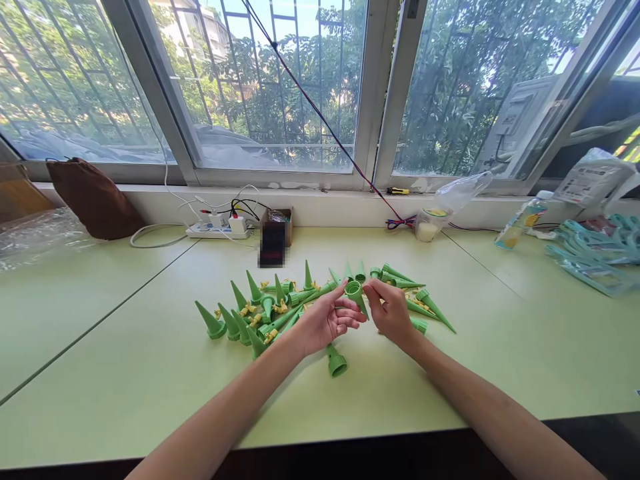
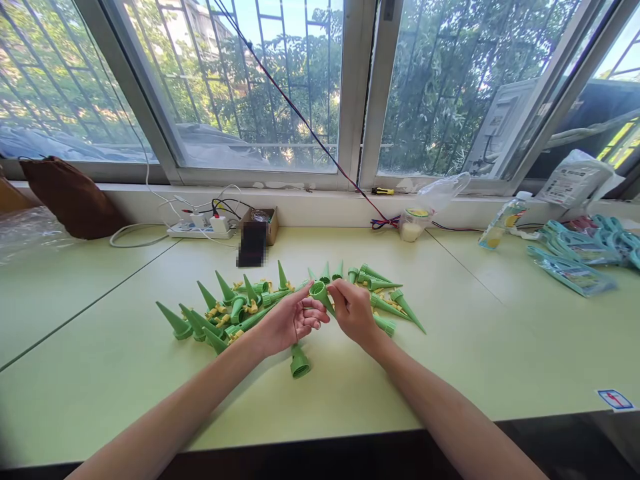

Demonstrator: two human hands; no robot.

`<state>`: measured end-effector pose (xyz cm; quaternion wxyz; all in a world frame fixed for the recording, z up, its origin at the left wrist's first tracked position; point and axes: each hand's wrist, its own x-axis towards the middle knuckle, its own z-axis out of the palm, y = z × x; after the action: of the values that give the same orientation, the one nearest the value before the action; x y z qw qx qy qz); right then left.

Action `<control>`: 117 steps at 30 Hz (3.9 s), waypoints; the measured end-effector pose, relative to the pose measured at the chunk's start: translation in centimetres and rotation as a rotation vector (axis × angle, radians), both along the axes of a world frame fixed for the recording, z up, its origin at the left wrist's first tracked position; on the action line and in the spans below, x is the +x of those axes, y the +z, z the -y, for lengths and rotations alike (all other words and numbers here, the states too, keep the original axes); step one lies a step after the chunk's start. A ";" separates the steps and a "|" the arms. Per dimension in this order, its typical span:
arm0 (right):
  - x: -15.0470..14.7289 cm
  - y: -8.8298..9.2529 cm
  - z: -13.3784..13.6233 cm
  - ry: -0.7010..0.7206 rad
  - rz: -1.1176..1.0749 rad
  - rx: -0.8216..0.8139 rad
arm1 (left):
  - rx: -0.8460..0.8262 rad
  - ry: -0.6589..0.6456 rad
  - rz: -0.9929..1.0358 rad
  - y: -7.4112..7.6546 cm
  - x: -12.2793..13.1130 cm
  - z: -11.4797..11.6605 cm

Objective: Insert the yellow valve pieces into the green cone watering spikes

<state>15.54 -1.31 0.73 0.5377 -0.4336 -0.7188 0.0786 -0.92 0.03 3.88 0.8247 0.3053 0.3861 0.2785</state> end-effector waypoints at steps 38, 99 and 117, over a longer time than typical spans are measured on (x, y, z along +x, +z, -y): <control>-0.1 -0.7 -0.3 -0.005 -0.156 -0.127 | 1.155 0.087 -0.422 -1.7 0.5 0.9; 1.4 -1.7 -2.0 -0.028 0.546 -0.360 | 0.825 0.397 -0.270 -1.6 0.7 -0.6; 1.0 -1.6 -2.0 -0.030 0.434 -0.319 | 0.820 0.383 -0.286 -1.6 0.7 -0.5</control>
<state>16.58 0.68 -0.87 0.2970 -0.5303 -0.7892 0.0883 -0.24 0.49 2.26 0.5086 0.5642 0.4035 0.5101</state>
